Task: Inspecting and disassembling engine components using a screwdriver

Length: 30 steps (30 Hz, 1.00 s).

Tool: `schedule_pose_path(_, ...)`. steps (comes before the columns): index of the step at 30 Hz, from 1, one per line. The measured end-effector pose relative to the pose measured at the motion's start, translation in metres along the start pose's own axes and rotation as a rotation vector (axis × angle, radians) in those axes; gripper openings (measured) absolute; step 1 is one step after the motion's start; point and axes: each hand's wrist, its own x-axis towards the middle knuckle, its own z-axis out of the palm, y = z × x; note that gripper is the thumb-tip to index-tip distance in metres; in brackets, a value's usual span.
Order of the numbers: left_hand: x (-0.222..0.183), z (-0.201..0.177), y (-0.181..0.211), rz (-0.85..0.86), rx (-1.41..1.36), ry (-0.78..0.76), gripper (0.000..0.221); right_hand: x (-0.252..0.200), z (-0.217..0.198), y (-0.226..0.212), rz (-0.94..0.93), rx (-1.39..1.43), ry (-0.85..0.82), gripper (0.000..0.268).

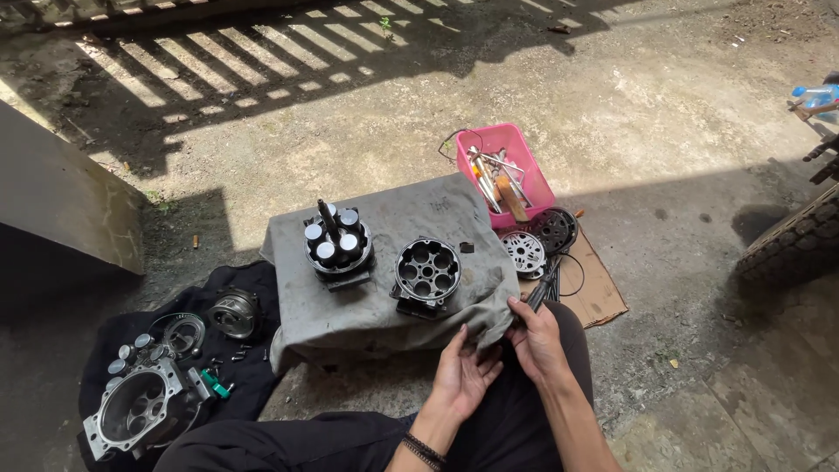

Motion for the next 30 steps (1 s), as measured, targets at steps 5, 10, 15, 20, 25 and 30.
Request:
schedule_pose_path(5,-0.021,0.016,0.015,0.116,-0.182,0.016,0.03,-0.009,0.011,-0.008,-0.006,-0.092,-0.071,0.013)
schedule_pose_path(10,-0.04,0.035,0.025,0.241,-0.055,-0.067,0.026,-0.02,-0.029,0.002,-0.033,-0.571,0.125,0.048)
schedule_pose_path(15,-0.046,0.046,0.034,0.24,-0.004,-0.119,0.026,-0.07,-0.03,0.006,0.168,-0.635,-0.009,0.033)
schedule_pose_path(20,-0.043,0.042,0.023,0.244,0.216,0.081,0.038,-0.069,-0.014,-0.006,0.257,-0.569,-0.126,0.033)
schedule_pose_path(25,-0.038,0.031,0.013,0.379,0.592,0.118,0.03,-0.048,0.007,-0.008,0.162,-0.57,-0.194,0.031)
schedule_pose_path(30,-0.037,0.021,0.027,0.371,1.085,0.205,0.046,-0.044,0.03,0.0,-0.069,-0.838,-0.045,0.034)
